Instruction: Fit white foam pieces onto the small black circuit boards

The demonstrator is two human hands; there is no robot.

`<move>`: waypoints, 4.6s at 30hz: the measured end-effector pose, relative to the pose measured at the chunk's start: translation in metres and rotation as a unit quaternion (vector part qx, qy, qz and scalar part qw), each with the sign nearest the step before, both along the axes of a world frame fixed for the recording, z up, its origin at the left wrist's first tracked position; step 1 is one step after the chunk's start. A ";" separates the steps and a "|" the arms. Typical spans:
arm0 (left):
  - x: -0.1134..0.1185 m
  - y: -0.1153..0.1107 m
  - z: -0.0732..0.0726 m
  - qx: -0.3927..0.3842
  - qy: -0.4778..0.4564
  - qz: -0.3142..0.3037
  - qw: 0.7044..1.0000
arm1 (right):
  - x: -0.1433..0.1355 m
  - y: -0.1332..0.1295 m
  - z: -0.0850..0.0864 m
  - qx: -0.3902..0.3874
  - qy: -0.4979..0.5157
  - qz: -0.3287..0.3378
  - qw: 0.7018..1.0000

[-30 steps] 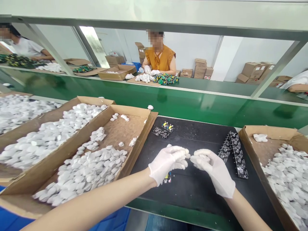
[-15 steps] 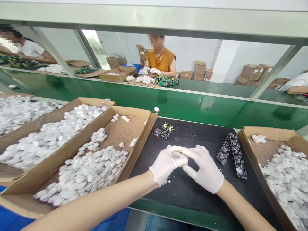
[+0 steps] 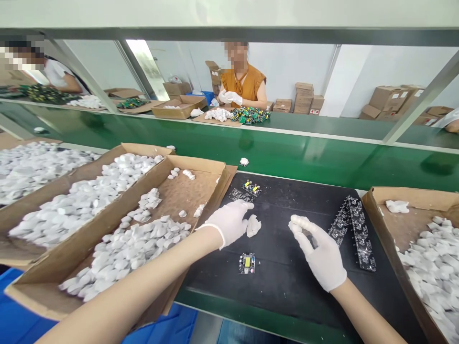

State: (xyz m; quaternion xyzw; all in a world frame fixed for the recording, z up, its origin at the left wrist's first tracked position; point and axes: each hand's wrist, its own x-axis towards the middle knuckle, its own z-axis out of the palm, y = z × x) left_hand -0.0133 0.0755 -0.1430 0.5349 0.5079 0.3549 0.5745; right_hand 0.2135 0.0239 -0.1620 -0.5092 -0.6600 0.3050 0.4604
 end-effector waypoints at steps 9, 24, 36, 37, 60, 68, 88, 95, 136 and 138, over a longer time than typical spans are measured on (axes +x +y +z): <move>0.011 0.002 -0.020 -0.023 -0.016 -0.068 0.997 | -0.002 -0.001 0.004 -0.160 0.198 0.016 0.967; 0.037 -0.046 0.007 0.028 0.156 -0.145 0.977 | -0.010 -0.015 0.003 -0.117 -0.060 0.107 0.986; 0.044 -0.060 0.021 0.229 0.184 -0.128 0.947 | -0.007 -0.016 0.008 -0.238 0.159 0.149 0.946; 0.044 -0.060 0.022 0.194 0.152 -0.121 0.962 | -0.007 -0.016 0.008 -0.249 0.184 0.149 0.939; 0.046 -0.061 0.024 -0.011 -0.002 -0.092 0.996 | -0.011 -0.020 0.016 -0.242 0.104 0.148 0.953; 0.047 -0.064 0.014 0.098 0.111 -0.134 0.980 | -0.013 -0.021 0.012 -0.104 -0.227 0.094 0.964; 0.047 -0.061 0.021 -0.059 -0.016 -0.155 0.986 | -0.010 -0.020 0.019 -0.273 0.080 0.141 0.948; 0.048 -0.060 0.028 -0.085 -0.121 -0.158 0.976 | 0.009 -0.006 0.023 -0.167 0.099 0.053 0.980; -0.021 0.028 0.010 0.178 0.422 -0.017 0.889 | 0.003 -0.007 0.008 -0.196 0.249 0.150 0.937; -0.010 0.015 0.015 0.171 0.220 -0.072 0.958 | 0.002 -0.009 0.010 -0.195 0.282 0.146 0.928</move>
